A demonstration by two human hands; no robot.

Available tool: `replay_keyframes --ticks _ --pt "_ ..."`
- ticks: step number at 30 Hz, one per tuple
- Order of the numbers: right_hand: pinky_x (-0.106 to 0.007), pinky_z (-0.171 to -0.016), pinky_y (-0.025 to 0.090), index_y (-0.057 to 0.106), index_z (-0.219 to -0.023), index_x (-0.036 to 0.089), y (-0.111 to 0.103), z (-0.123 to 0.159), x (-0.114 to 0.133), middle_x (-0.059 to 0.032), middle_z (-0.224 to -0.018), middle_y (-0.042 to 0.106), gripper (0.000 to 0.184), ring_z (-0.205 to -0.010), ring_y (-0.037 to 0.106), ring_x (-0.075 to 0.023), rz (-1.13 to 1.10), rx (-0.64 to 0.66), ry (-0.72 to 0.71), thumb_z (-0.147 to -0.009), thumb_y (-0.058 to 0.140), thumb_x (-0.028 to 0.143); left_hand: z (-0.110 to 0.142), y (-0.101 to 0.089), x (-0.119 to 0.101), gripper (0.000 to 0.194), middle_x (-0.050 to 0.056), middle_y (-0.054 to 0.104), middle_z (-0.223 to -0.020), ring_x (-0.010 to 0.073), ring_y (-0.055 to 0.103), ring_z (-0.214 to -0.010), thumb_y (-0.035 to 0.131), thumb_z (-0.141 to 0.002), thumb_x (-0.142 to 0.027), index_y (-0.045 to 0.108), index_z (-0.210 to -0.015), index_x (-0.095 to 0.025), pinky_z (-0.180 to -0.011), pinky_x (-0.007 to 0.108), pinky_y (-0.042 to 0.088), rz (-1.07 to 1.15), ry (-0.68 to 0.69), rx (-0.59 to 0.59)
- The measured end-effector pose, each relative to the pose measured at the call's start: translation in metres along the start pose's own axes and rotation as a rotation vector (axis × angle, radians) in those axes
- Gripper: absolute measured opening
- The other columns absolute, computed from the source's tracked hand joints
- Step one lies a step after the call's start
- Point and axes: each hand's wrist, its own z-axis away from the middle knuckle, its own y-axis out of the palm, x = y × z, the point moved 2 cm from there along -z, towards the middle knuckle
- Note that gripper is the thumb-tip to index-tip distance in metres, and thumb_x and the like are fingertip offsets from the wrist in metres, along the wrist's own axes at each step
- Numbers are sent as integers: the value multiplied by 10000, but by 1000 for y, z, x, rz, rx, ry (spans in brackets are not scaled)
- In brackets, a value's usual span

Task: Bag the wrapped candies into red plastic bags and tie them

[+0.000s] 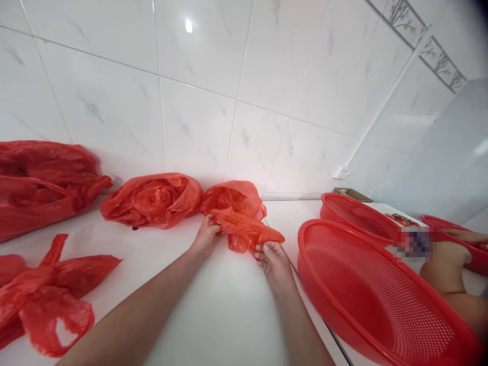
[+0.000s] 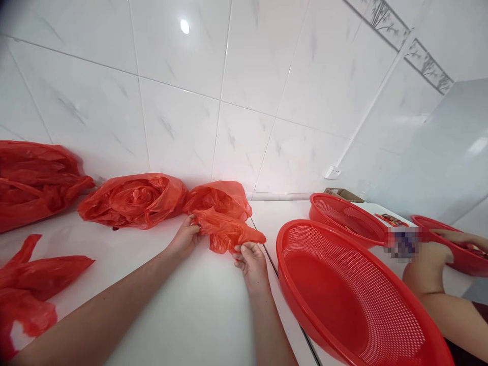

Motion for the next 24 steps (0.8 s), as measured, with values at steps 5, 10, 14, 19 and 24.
replay_keyframes --ticks 5,10,14,19,24 --pt "-282 -652 532 446 -1212 227 7 -1 -8 -77 -1075 646 575 -813 669 -178 119 -27 23 -733 700 420 14 18 1 568 -32 600 -852 110 607 -744 533 -534 -20 439 -1049 -240 -715 254 502 -52 -136 231" --pt "-320 -757 520 249 -1359 369 5 -5 -2 -25 -1169 594 800 -940 635 -167 -20 -115 -110 -711 716 340 37 34 5 650 3 617 -855 155 610 -734 624 -514 14 501 -1107 -222 -624 268 505 -161 -384 587" --pt "-319 -809 491 332 -1322 304 -6 -12 0 -19 -1068 624 806 -969 609 -159 -33 -181 -241 -620 704 169 50 42 9 587 35 617 -919 176 621 -811 724 -592 -138 509 -1132 -215 -709 325 521 -297 -507 802" --pt "-295 -703 501 425 -1190 207 -18 -18 -3 -45 -990 638 601 -844 630 -161 231 -313 -300 -613 593 186 26 27 3 389 51 598 -984 159 633 -820 656 -714 -347 466 -1026 -217 -746 324 506 -377 -229 367" --pt "-313 -704 501 382 -1202 176 -19 -17 0 -87 -998 624 585 -840 626 -171 406 -401 -384 -626 484 157 16 5 -13 230 73 572 -976 212 597 -895 555 -766 -355 434 -878 -194 -726 351 477 -546 10 -30"
